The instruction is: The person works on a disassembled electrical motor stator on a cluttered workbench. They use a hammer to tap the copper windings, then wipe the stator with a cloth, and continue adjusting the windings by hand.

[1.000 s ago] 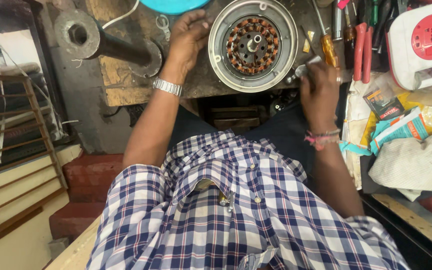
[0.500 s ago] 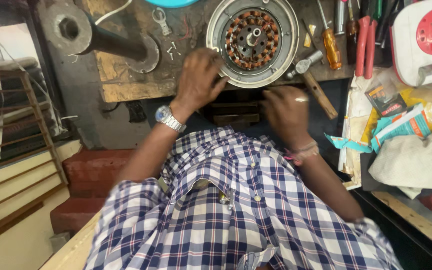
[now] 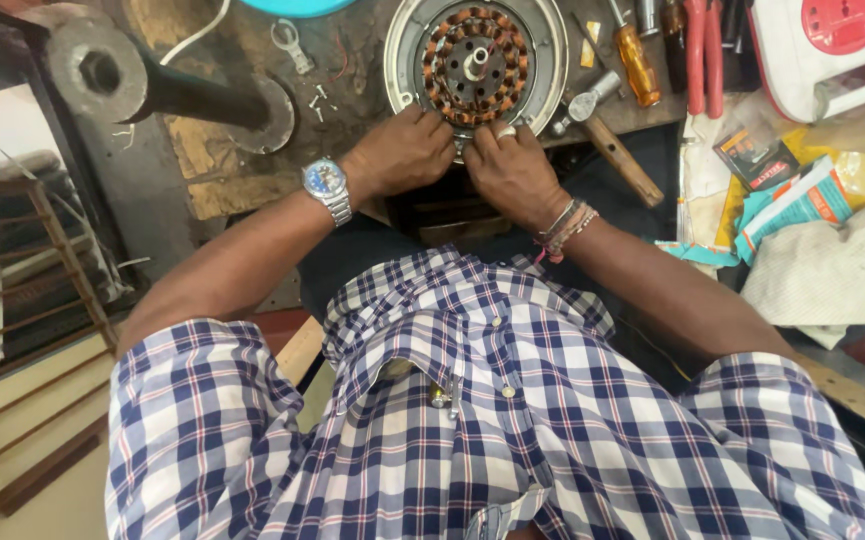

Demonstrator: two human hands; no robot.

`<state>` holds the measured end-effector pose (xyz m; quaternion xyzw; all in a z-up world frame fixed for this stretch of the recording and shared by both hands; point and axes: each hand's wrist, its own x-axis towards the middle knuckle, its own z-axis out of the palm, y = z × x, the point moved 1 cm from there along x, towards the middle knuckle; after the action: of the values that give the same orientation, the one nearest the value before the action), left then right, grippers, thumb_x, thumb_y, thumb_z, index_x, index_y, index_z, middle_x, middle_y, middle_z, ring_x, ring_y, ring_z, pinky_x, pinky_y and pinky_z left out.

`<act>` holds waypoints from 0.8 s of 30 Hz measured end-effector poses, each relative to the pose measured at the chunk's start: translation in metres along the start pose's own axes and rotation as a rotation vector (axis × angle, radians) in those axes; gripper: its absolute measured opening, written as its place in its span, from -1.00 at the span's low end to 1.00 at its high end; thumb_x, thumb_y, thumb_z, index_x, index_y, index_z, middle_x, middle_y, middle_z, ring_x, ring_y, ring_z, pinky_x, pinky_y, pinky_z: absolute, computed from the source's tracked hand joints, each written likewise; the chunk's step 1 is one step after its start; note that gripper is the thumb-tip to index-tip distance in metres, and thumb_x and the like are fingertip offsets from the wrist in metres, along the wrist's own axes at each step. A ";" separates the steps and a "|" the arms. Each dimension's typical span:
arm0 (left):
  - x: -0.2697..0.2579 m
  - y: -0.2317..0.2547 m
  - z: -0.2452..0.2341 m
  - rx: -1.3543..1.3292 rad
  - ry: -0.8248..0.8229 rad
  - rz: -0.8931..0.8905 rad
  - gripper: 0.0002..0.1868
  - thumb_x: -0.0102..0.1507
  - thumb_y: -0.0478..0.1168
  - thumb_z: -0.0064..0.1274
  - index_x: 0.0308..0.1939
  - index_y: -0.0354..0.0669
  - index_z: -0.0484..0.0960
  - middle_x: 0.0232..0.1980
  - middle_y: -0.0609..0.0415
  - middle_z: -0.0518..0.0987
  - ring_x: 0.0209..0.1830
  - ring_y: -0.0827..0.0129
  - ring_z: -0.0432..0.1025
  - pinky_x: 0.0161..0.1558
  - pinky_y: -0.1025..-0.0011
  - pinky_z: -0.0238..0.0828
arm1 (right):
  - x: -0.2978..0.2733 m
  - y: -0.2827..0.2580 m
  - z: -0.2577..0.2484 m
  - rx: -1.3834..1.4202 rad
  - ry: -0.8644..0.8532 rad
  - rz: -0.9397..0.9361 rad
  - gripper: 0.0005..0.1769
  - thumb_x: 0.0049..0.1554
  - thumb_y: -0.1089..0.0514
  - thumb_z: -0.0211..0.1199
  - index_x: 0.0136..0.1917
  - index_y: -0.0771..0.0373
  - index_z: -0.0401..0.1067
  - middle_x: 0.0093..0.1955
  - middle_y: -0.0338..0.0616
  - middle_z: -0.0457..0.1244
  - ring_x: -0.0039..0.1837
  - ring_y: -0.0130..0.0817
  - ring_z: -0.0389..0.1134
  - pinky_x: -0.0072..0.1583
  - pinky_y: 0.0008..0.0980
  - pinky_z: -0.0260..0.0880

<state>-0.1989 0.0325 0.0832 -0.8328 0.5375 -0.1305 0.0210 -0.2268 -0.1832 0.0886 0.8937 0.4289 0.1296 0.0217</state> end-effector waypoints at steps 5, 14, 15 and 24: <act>0.009 0.003 0.006 -0.043 -0.071 0.008 -0.84 0.15 -0.18 0.05 -0.43 -0.16 0.67 -0.26 0.07 0.57 -0.16 0.25 0.50 -0.28 0.38 0.48 | 0.005 0.005 0.001 -0.054 -0.097 -0.129 -0.87 0.07 0.12 0.17 -0.16 0.19 0.47 -0.15 -0.19 0.23 -0.12 -0.33 0.33 -0.08 -0.34 0.36; 0.016 -0.002 0.010 -0.179 -0.160 0.013 -0.87 0.15 -0.29 0.07 -0.46 -0.20 0.68 -0.22 -0.01 0.62 -0.16 0.23 0.54 -0.21 0.36 0.58 | 0.012 0.013 0.004 0.053 -0.178 -0.220 -0.86 0.01 0.18 0.21 -0.17 0.27 0.50 -0.17 -0.11 0.28 -0.14 -0.28 0.37 -0.18 -0.34 0.43; 0.016 -0.003 0.009 -0.173 -0.176 0.017 -0.87 0.15 -0.31 0.07 -0.47 -0.21 0.68 -0.21 -0.02 0.62 -0.15 0.23 0.55 -0.21 0.37 0.58 | 0.013 0.014 0.003 0.059 -0.181 -0.218 -0.85 0.00 0.20 0.22 -0.16 0.28 0.50 -0.16 -0.09 0.28 -0.16 -0.29 0.37 -0.19 -0.35 0.43; 0.023 0.003 0.004 -0.231 -0.097 -0.024 -0.85 0.16 -0.29 0.08 -0.50 -0.23 0.66 -0.26 -0.06 0.62 -0.20 0.18 0.56 -0.28 0.33 0.57 | 0.007 0.026 -0.010 0.003 -0.140 -0.247 -0.83 0.03 0.19 0.22 -0.13 0.31 0.51 -0.11 -0.08 0.31 -0.09 -0.29 0.40 -0.08 -0.39 0.49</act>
<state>-0.1917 0.0105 0.0832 -0.8415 0.5372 -0.0276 -0.0506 -0.2054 -0.1944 0.1038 0.8411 0.5332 0.0627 0.0659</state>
